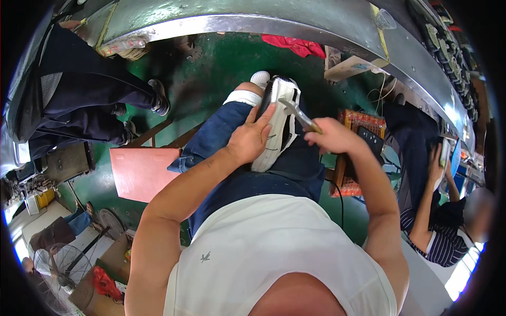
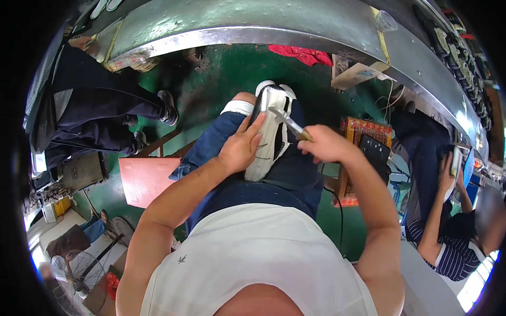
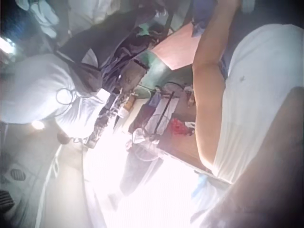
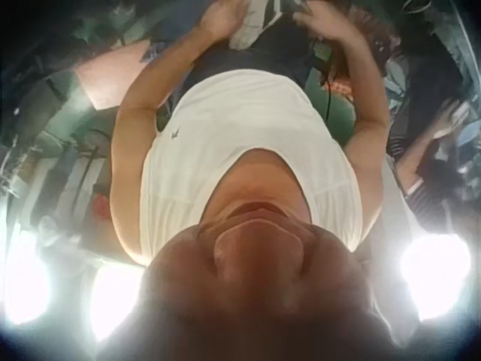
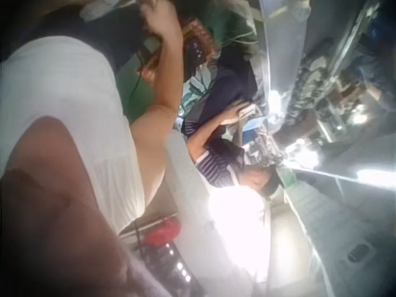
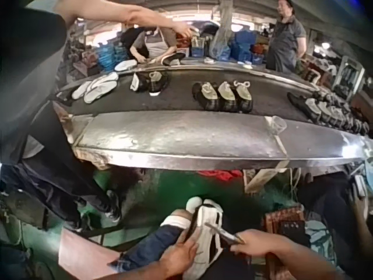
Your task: Pulling and trimming shoe upper edges over a last using pliers in a shoe factory.
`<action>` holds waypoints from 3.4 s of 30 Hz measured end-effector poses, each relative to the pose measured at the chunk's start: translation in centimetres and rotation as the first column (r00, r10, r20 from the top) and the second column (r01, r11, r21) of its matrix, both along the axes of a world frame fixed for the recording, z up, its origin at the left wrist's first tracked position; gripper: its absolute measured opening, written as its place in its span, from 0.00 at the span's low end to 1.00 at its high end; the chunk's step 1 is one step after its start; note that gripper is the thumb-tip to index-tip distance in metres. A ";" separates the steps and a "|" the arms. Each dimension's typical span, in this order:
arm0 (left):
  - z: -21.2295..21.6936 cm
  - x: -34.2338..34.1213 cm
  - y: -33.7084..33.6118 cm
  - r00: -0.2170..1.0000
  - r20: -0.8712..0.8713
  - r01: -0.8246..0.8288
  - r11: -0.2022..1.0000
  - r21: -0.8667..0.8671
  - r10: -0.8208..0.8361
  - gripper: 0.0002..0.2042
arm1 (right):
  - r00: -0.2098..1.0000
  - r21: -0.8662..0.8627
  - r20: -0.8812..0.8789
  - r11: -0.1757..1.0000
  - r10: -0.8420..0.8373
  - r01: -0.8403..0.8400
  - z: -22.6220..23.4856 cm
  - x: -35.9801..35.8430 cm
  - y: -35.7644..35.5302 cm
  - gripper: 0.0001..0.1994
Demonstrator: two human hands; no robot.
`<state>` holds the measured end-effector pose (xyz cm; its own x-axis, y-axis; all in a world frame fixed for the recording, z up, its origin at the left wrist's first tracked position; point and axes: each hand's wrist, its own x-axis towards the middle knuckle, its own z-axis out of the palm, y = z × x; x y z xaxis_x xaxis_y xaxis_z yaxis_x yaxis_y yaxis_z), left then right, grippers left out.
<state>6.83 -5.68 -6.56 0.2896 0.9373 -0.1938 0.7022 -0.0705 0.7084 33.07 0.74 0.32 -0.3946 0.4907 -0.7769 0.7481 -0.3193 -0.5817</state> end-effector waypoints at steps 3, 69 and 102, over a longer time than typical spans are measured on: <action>0.9 0.2 0.9 0.999 -0.031 0.032 0.997 -0.064 -0.034 0.27 | 0.990 0.377 -0.135 0.923 -0.030 0.079 0.6 -1.4 0.6 0.17; -1.1 -1.3 2.8 0.943 0.300 -0.060 0.961 -0.269 0.142 0.25 | 0.969 0.265 -0.213 0.947 -0.127 0.182 -0.7 1.7 -10.5 0.10; -3.4 0.8 4.8 0.398 0.707 0.104 0.736 -0.669 0.585 0.27 | 0.992 0.424 -0.116 0.900 -0.052 0.097 -2.8 -2.1 -5.5 0.12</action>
